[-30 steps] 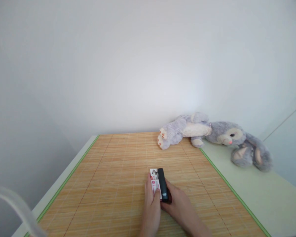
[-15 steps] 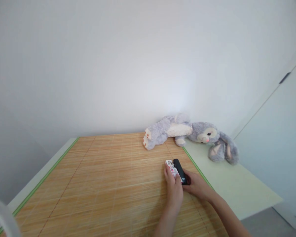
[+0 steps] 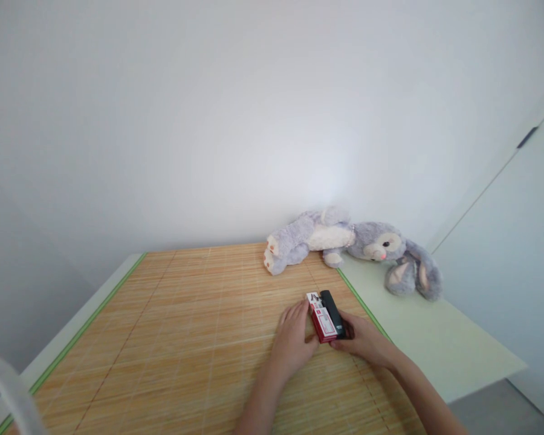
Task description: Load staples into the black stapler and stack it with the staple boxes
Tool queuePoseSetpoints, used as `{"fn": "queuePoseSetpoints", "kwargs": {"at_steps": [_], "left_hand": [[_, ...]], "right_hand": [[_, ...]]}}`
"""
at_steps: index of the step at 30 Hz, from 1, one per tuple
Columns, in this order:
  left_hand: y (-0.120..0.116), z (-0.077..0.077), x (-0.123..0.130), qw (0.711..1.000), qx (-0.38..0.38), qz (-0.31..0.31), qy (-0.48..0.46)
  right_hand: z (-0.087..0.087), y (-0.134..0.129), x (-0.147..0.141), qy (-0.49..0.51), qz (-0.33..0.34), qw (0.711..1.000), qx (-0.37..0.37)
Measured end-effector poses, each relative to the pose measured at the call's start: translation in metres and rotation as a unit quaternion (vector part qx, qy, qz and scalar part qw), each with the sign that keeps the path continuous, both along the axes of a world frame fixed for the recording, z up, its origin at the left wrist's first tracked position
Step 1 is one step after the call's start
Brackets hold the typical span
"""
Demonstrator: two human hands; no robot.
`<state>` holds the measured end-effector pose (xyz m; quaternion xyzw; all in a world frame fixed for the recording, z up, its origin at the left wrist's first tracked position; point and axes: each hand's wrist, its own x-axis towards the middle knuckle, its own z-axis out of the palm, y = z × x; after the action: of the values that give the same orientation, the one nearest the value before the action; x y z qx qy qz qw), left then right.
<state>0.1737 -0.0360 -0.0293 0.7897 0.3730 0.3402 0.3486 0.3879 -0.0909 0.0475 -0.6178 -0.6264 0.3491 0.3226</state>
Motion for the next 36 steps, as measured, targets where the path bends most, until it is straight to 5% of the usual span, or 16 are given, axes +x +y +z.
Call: {"fn": "queuePoseSetpoints", "kwargs": {"at_steps": [20, 24, 29, 32, 36], "left_hand": [[-0.008, 0.002, -0.006, 0.996, 0.054, 0.024, 0.062], [-0.024, 0.0, -0.049, 0.993, 0.052, 0.069, 0.085], [-0.049, -0.013, -0.153, 0.955, 0.086, 0.193, 0.209], [-0.058, -0.017, -0.195, 0.921, 0.106, 0.238, 0.29], [-0.061, -0.014, -0.202, 0.894, 0.115, 0.248, 0.354]], "right_hand": [[-0.006, 0.002, 0.005, -0.001, 0.018, 1.0, -0.022], [-0.019, -0.012, 0.02, 0.005, -0.012, 1.0, -0.025], [-0.046, -0.047, 0.024, 0.058, -0.117, 0.991, 0.044], [-0.052, -0.064, -0.021, 0.085, -0.158, 0.98, 0.088], [-0.045, -0.064, -0.109, 0.017, -0.01, 0.997, 0.071]]}}
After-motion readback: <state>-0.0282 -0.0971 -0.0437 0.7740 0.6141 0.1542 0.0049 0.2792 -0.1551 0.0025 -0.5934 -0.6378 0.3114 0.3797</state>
